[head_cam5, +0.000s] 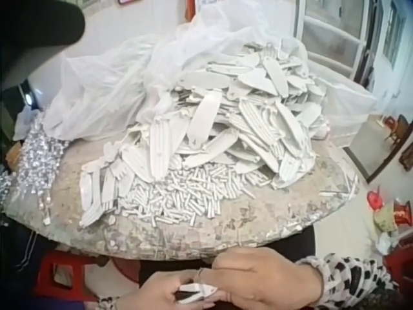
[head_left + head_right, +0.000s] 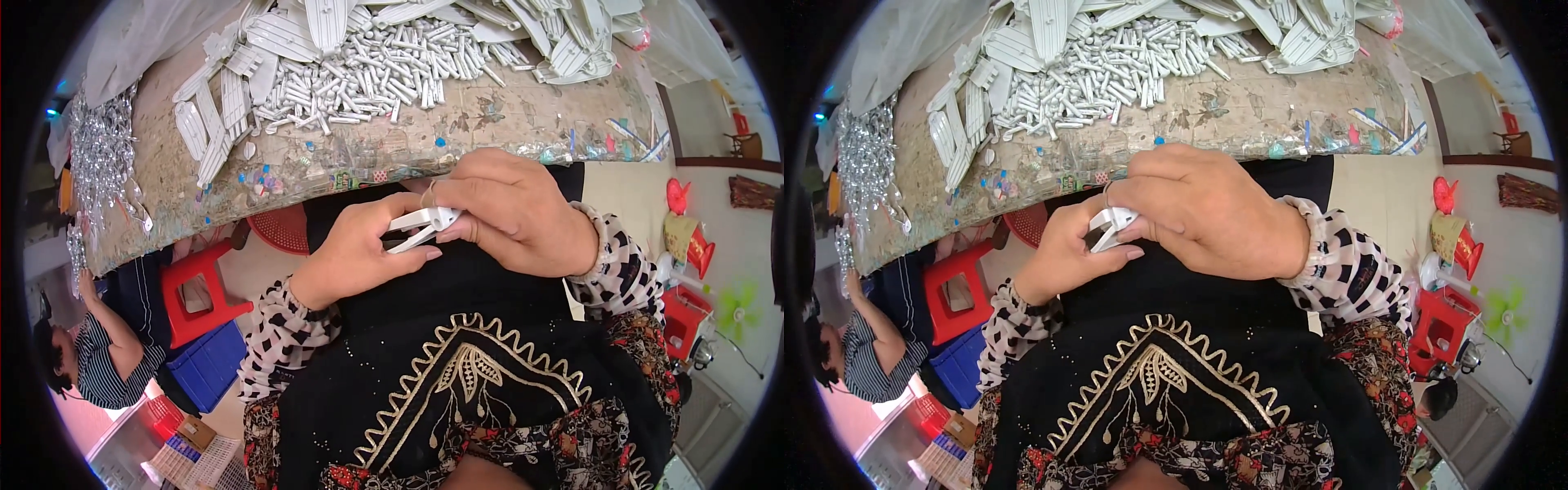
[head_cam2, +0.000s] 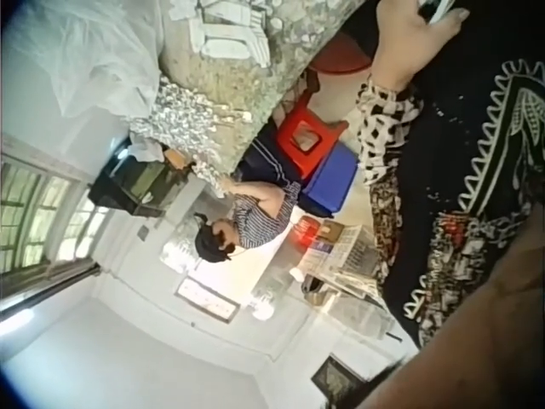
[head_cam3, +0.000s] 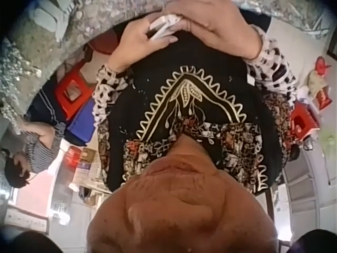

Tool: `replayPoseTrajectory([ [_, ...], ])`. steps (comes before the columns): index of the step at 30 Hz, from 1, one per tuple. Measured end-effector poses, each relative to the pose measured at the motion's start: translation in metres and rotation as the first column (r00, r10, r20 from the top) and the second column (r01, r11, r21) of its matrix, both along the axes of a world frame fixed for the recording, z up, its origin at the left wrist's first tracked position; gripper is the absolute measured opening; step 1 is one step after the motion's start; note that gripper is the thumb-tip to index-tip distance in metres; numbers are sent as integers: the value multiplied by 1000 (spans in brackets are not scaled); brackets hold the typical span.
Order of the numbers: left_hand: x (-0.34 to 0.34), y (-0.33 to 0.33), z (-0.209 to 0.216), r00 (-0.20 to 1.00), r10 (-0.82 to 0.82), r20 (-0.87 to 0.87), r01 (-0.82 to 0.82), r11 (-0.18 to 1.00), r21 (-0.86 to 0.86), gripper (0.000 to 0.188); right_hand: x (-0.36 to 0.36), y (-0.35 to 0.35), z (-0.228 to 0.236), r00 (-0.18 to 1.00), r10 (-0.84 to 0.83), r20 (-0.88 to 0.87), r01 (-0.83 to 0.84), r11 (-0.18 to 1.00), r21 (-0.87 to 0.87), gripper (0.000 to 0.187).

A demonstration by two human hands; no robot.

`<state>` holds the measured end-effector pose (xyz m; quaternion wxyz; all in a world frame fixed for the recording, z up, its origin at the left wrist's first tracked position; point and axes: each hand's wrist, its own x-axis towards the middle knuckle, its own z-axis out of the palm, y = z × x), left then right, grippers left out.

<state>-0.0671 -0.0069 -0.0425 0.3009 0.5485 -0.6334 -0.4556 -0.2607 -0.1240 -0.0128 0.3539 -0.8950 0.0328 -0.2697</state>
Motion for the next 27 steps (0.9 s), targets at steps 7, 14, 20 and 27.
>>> replayPoseTrajectory([
  [7,-3,1,-16,996,68,-63,-74,992,-102,43,0,-7,-8,1000,-9,0,9,996,84,29],
  [14,2,5,-25,985,168,36,-163,980,-117,43,7,-45,-40,984,11,-180,135,619,774,22],
  [20,13,4,-28,935,355,-29,-351,932,91,40,24,-73,-79,873,-478,-95,445,862,-244,15],
  [27,17,1,-30,948,294,-124,-273,949,160,30,19,-79,-85,879,-470,-78,420,842,-339,13],
])
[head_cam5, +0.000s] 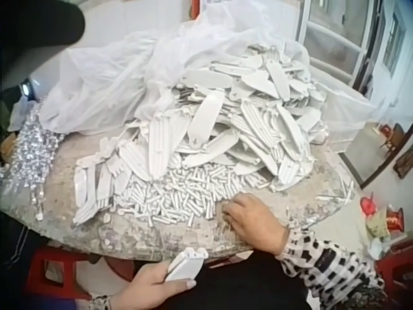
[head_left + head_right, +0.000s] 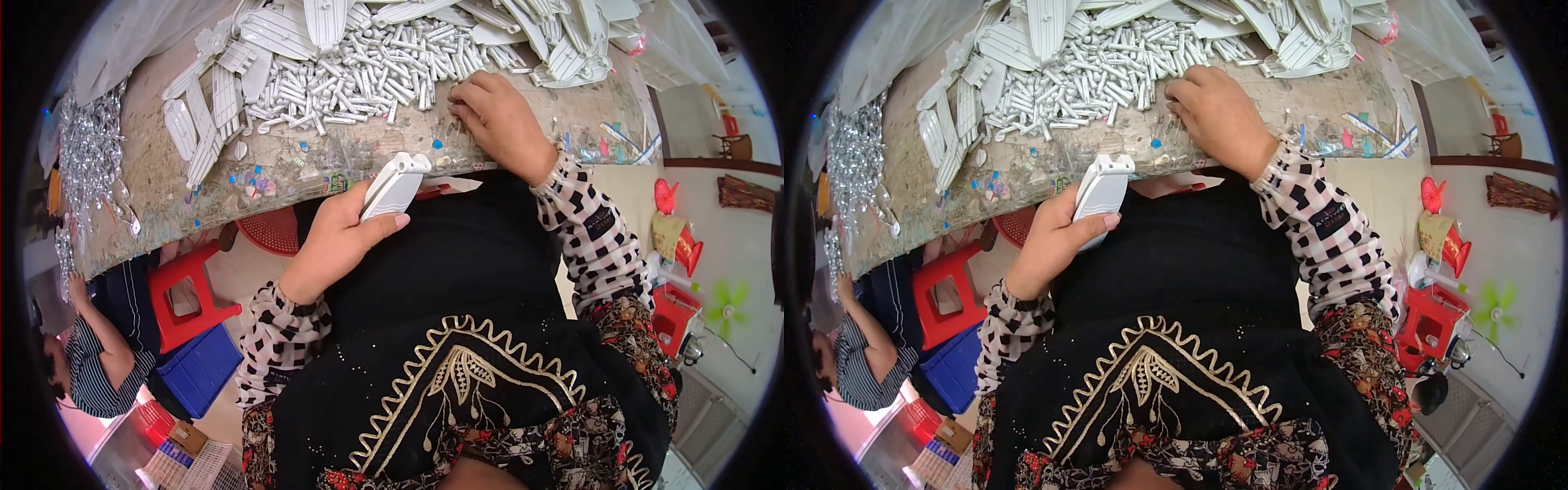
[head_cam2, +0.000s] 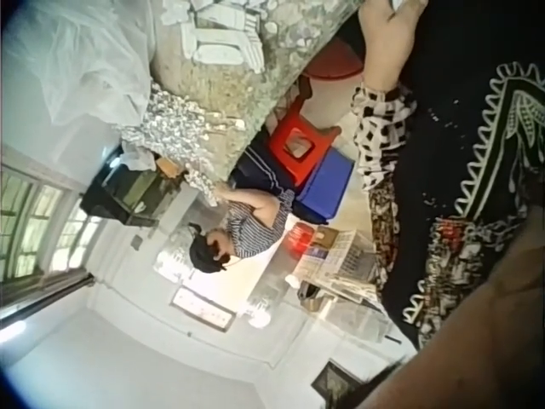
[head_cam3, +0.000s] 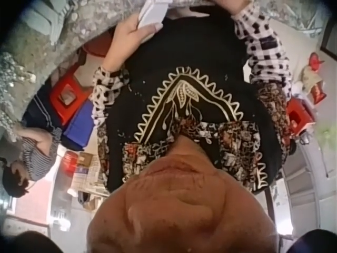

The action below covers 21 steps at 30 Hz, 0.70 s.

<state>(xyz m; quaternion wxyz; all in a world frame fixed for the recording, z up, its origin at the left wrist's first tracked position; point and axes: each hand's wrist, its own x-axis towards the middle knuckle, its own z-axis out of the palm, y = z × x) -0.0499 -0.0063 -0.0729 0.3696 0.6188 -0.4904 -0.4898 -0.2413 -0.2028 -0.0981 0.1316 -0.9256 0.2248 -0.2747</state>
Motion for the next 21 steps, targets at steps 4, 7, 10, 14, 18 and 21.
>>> replayPoseTrajectory([
  [4,-4,-8,2,996,6,-88,8,987,158,36,1,1,-2,1000,-23,11,23,999,35,14],
  [7,-8,-10,4,996,-5,93,-4,995,103,39,6,0,-3,999,-51,-7,51,998,35,16],
  [10,-7,-11,3,952,-14,304,12,1000,8,38,0,3,2,994,-103,-47,104,995,9,17],
  [14,-6,-8,1,887,5,463,44,995,-95,35,-7,17,10,988,-117,96,102,984,149,17],
  [18,-12,-10,10,826,-36,563,-5,997,72,35,-4,38,22,966,156,208,-227,897,380,17],
  [21,-16,-15,15,723,-80,687,29,996,85,33,-1,44,23,956,198,217,-272,875,402,22],
])
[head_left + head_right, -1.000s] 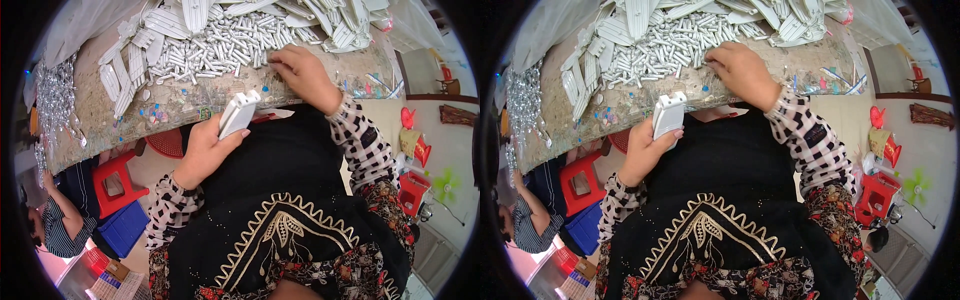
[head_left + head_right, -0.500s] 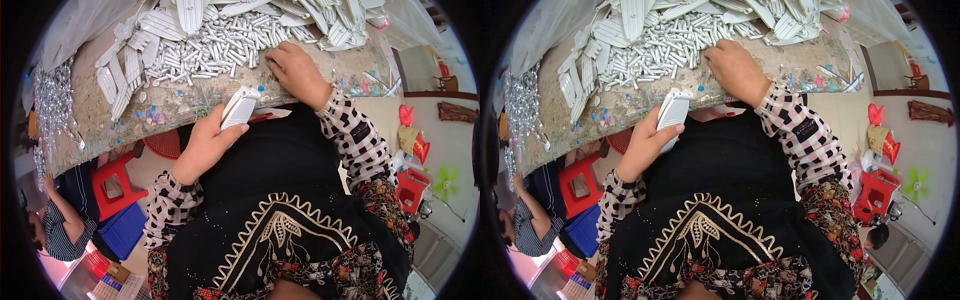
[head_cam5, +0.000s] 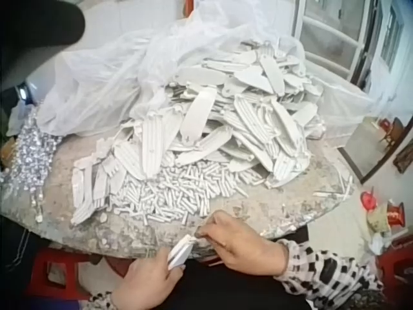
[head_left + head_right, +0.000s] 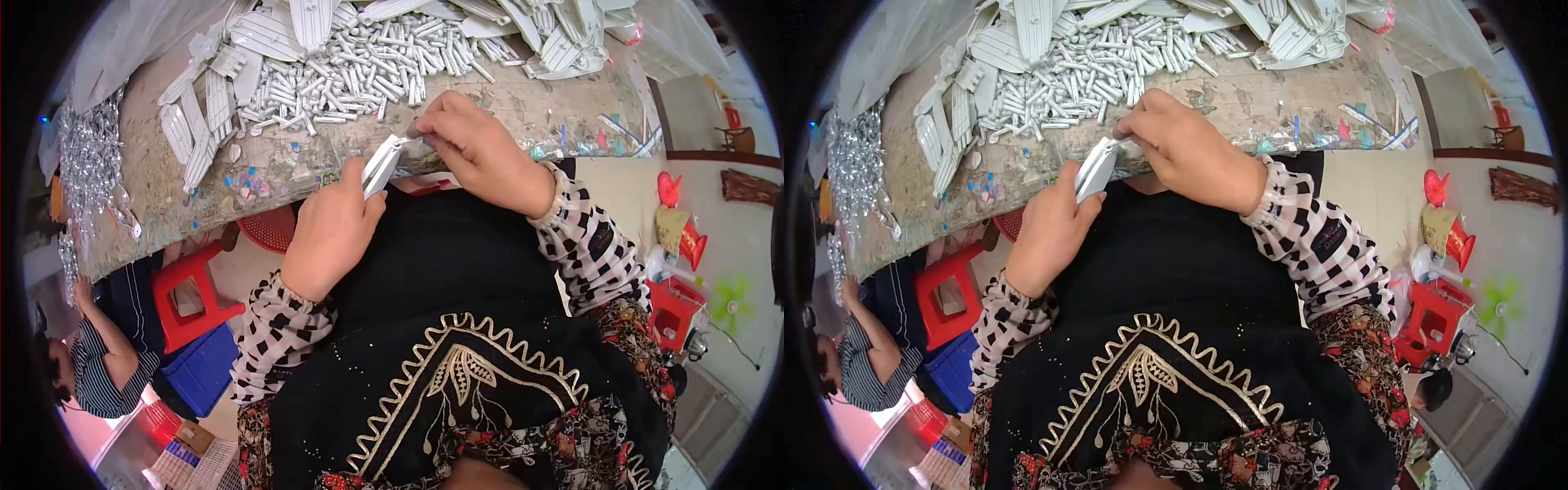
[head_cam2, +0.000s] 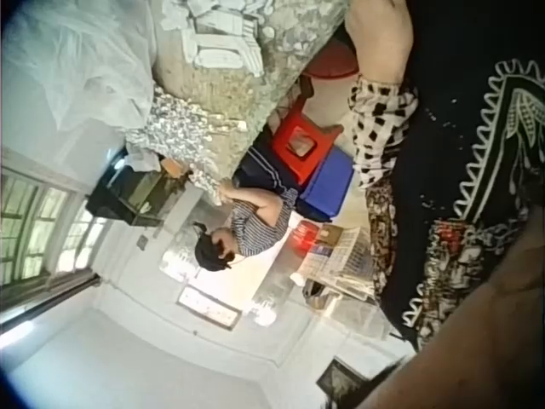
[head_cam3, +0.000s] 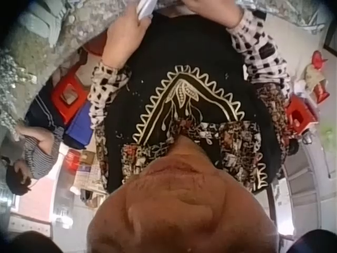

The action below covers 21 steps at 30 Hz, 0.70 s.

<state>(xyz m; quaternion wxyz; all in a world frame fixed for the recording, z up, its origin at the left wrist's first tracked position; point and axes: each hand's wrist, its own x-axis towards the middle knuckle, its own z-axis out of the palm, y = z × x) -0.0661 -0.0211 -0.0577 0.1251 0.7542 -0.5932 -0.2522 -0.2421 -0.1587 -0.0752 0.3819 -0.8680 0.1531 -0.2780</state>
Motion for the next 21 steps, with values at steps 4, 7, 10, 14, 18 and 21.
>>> replayPoseTrajectory([
  [4,-2,-5,6,993,-68,99,72,997,-34,29,0,-1,2,1000,9,-28,-13,988,-151,27],
  [7,-2,-7,9,980,-110,165,114,993,-14,25,0,5,20,989,22,-148,-72,937,-341,22],
  [10,-1,-8,10,965,-155,211,165,986,-30,22,11,16,30,966,-46,-253,-101,836,-539,16],
  [14,3,-9,5,963,-183,198,200,977,-68,19,34,29,38,908,-157,-388,-196,660,-725,16],
  [18,7,-5,-2,970,-171,175,183,982,-52,22,42,26,45,913,-103,-395,-196,738,-645,15],
  [21,4,-7,4,961,-190,200,201,979,-36,27,39,9,57,870,88,-486,-298,878,-375,18],
])
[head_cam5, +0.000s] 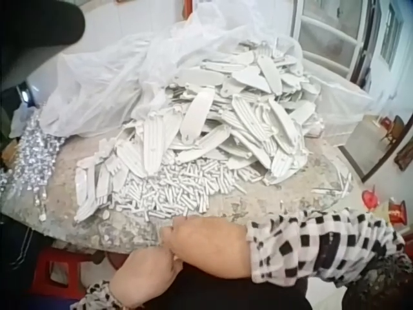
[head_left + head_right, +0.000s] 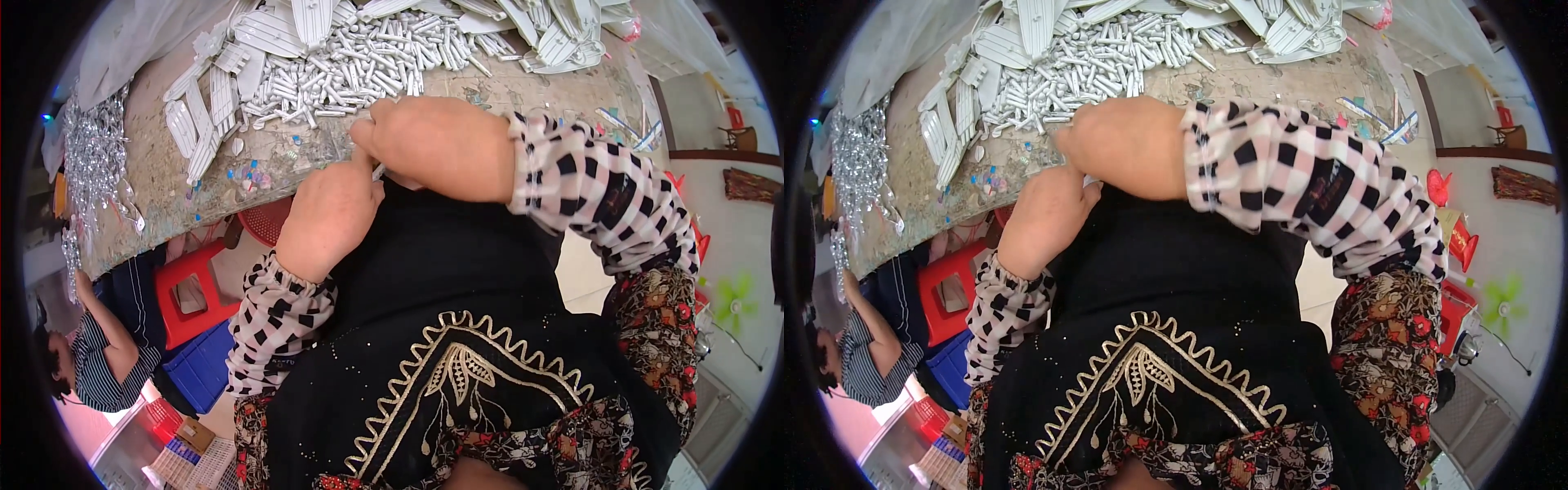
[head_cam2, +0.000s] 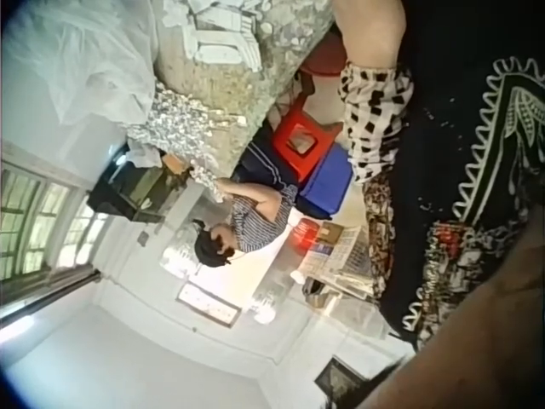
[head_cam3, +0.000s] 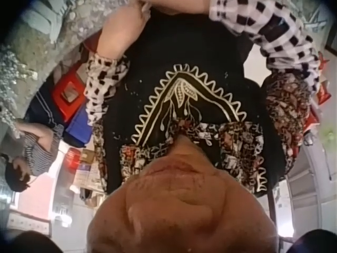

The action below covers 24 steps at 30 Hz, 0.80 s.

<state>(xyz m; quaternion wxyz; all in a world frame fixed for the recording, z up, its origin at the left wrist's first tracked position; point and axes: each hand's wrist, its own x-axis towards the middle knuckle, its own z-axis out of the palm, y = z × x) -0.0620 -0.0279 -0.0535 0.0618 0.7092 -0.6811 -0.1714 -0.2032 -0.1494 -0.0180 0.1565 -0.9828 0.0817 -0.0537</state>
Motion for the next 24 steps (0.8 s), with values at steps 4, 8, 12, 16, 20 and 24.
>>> replayPoseTrajectory([
  [4,-3,0,4,1000,23,0,-23,999,-25,29,10,-28,-3,983,145,-110,-141,989,45,27],
  [8,-4,-1,3,1000,10,6,-10,998,-60,28,19,-48,-19,995,12,102,-53,908,416,28],
  [12,-4,1,5,999,23,25,-22,999,-32,29,48,-27,-39,932,-250,261,128,904,409,38],
  [16,-5,-3,8,999,34,9,-34,999,34,31,61,-21,-62,934,-290,208,202,910,363,30],
  [20,-6,-3,7,999,53,1,-53,997,58,32,60,-17,-56,948,-279,152,215,915,343,29],
  [24,-7,-5,0,1000,24,14,-25,999,27,34,60,-19,-64,947,-269,174,204,926,319,28],
])
